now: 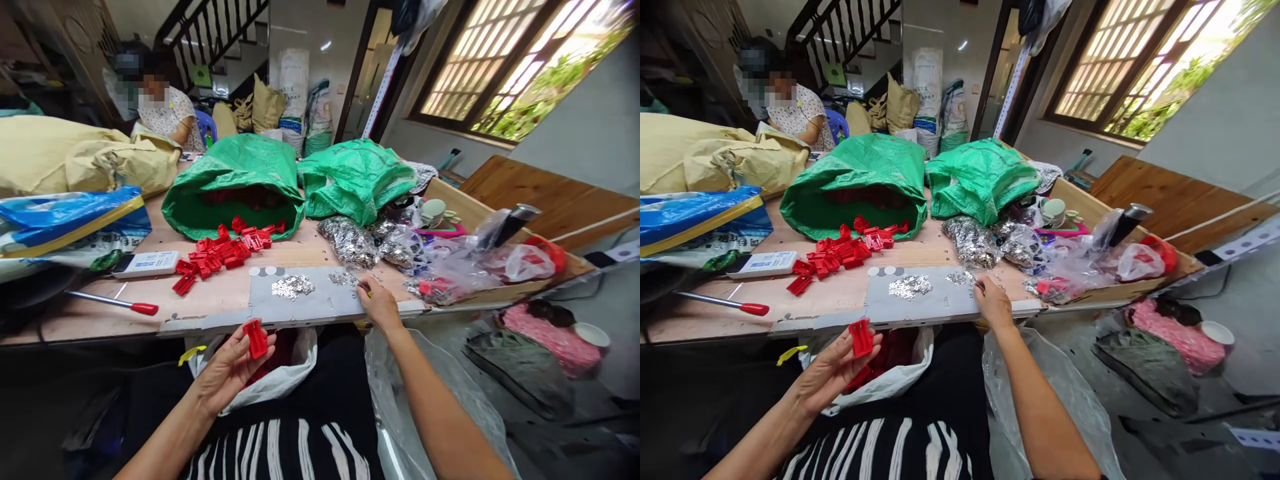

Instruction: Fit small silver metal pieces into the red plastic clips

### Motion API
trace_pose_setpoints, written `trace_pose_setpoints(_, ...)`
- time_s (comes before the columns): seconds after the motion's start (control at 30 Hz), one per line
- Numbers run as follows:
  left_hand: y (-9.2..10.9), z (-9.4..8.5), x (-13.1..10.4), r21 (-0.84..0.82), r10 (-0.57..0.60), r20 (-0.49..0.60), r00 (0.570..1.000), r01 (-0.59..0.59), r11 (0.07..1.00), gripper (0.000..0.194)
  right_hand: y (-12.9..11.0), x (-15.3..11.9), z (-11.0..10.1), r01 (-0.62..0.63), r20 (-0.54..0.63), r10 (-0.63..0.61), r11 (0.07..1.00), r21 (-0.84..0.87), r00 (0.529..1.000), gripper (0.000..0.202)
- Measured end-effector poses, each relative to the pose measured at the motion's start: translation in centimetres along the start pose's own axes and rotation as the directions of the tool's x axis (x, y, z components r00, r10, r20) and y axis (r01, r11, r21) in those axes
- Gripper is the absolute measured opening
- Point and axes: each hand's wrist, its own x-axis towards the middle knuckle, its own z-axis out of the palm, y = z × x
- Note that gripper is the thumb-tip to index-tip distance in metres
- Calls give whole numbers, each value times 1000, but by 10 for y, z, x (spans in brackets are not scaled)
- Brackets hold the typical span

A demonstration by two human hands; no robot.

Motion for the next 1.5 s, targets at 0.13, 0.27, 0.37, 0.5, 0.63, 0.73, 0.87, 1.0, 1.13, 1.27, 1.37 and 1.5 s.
trace_pose_setpoints(0.13,9,2,2,-3,44,68,997,-44,999,57,-16,-15,-4,101,-62,-89,968,231,994,20)
trace_pose_setpoints(0.27,12,3,0,9,68,109,992,-69,998,62,-52,-39,-8,125,22,-147,900,418,989,25)
trace_pose_setpoints(0.37,14,3,-1,25,80,149,985,-85,996,61,-79,-56,-6,114,94,-189,848,518,977,25)
trace_pose_setpoints(0.5,15,1,-2,62,106,157,982,-117,991,55,-91,-62,-1,120,105,-202,847,519,974,24)
trace_pose_setpoints(0.63,12,-1,1,142,197,129,972,-215,966,46,-79,-54,-1,131,62,-177,883,451,982,23)
trace_pose_setpoints(0.73,9,0,3,295,316,106,943,-334,895,44,-72,-53,-5,118,86,-176,882,457,981,23)
trace_pose_setpoints(0.87,6,9,5,491,442,106,891,-434,755,39,-83,-67,-9,116,147,-223,845,522,964,21)
trace_pose_setpoints(1.0,2,15,5,604,507,158,847,-489,630,34,-108,-85,-7,154,205,-337,786,599,919,20)
trace_pose_setpoints(1.13,-2,9,6,657,535,172,827,-501,564,33,-112,-82,2,183,160,-322,809,559,933,19)
trace_pose_setpoints(1.27,-2,1,6,664,552,135,823,-488,566,33,-96,-63,4,136,102,-206,872,470,973,19)
trace_pose_setpoints(1.37,-2,-3,8,652,561,95,822,-477,589,33,-86,-53,4,113,103,-172,898,425,980,20)
trace_pose_setpoints(1.5,-3,-7,14,651,573,66,817,-471,595,38,-78,-46,9,102,102,-155,909,404,983,21)
